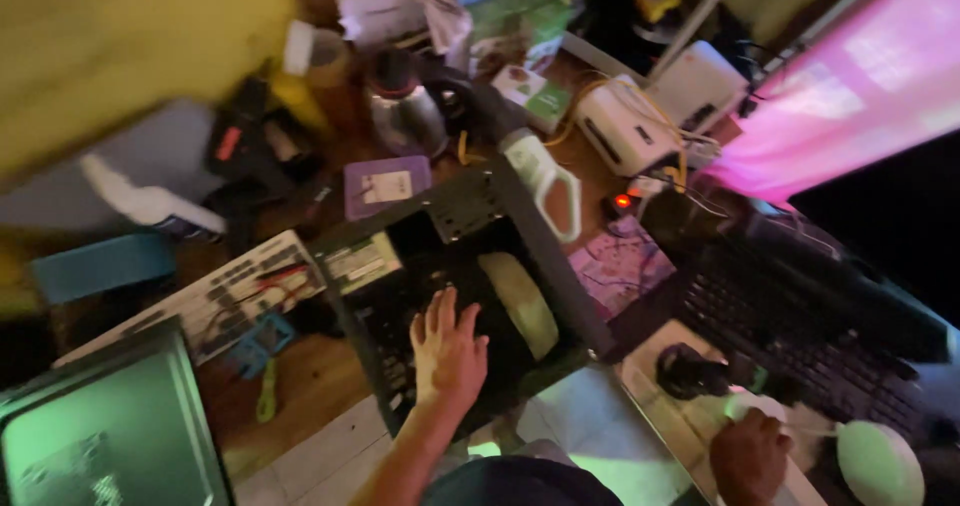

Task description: Repairing a computer by manipulating components inside the case.

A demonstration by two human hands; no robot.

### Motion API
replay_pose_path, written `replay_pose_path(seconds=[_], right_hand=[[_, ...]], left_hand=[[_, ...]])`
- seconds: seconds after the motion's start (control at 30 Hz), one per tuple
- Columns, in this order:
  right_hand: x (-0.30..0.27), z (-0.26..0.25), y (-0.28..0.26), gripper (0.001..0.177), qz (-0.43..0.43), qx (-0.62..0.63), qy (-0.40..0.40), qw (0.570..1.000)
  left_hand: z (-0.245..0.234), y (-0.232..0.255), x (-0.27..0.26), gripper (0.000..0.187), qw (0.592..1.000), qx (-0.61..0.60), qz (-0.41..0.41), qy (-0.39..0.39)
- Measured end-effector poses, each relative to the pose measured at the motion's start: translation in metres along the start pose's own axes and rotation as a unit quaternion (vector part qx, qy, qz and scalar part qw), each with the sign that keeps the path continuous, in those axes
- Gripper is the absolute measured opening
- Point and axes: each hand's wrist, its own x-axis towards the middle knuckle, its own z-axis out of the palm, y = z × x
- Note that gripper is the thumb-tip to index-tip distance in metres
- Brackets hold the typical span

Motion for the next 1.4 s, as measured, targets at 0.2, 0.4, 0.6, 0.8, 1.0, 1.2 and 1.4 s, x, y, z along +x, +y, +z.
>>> replay_pose_path(seconds=[0.2,0.4,0.6,0.8,1.0,1.2,1.4], right_hand=[[0.011,0.013,-0.005,0.025,-0.112,-0.172,0.035,0.978],[0.036,0.08,0.014,0.048,0.02,0.005,0.029,0.999],[0.036,0.072,0.013,0.047,0.018,0.016,0.002,1.0],[0.037,0.058,0.012,0.045,0.013,0.005,-0.061,0.998],[0.015,-0.006,-0.015,0.049,0.11,0.122,-0.043,0.986],[0.029,0.067,0.015,0.049,0.046,0.08,-0.01,0.996],[0.031,0.078,0.015,0.051,0.05,0.076,0.025,0.996]], left_hand=[[-0.003,-0.012,0.002,0.055,1.0,-0.011,-0.015,0.007],[0.002,-0.018,0.002,0.055,0.999,-0.016,-0.03,-0.002],[0.005,-0.022,0.001,0.056,0.999,-0.014,-0.03,0.022],[0.008,-0.02,0.005,0.054,0.999,-0.007,-0.051,-0.017],[0.005,-0.017,0.005,0.055,0.999,-0.005,-0.044,-0.019],[0.009,-0.016,0.004,0.055,0.999,-0.001,-0.044,-0.013],[0.016,-0.019,0.003,0.057,0.999,0.001,-0.044,-0.012]])
